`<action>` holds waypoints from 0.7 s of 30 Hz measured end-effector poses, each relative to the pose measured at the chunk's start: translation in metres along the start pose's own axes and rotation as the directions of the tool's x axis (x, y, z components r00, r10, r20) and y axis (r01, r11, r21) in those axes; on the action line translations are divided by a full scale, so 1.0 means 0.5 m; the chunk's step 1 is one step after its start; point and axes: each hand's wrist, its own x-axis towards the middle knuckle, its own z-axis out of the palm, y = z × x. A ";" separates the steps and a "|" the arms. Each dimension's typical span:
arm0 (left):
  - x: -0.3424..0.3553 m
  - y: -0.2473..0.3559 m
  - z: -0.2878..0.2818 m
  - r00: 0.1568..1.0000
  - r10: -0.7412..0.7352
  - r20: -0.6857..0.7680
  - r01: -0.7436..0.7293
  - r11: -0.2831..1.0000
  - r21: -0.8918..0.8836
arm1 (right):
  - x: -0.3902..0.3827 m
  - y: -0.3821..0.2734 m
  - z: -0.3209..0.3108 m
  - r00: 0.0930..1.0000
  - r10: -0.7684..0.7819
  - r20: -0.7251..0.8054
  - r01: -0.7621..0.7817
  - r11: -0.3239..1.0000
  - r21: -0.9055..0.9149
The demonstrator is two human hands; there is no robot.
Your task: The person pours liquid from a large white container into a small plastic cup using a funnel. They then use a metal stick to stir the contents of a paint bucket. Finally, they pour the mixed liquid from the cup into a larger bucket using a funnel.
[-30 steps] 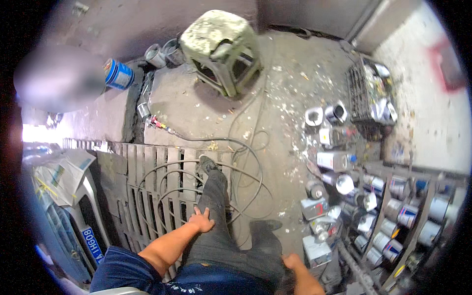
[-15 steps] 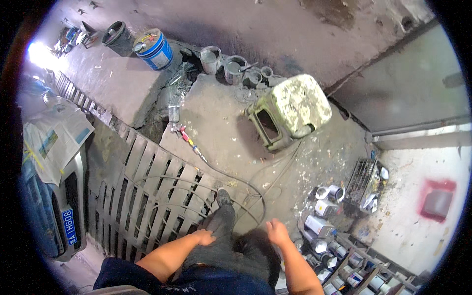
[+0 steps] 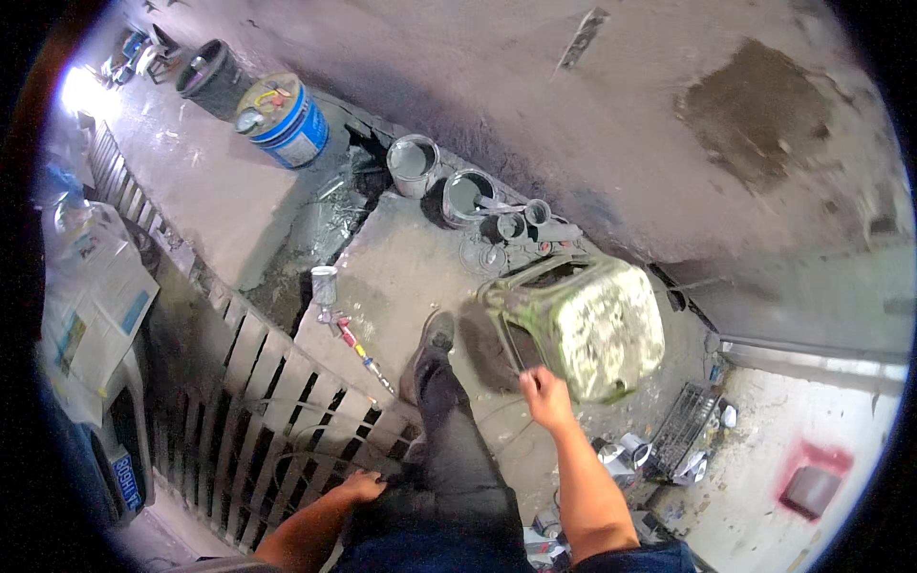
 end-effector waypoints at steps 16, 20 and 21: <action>-0.075 0.201 -0.415 0.919 -0.213 -0.330 0.154 0.968 -0.195 | 0.888 -0.080 0.070 0.947 0.058 0.317 0.259 0.445 -0.857; -0.076 0.199 -0.469 0.805 -0.103 -0.585 -0.028 0.977 -0.211 | 0.911 -0.085 0.088 0.938 -0.008 0.347 0.334 0.286 -0.898; -0.072 0.194 -0.474 0.838 -0.106 -0.535 -0.036 0.968 -0.248 | 0.912 -0.085 0.085 0.926 -0.044 0.376 0.373 0.282 -0.884</action>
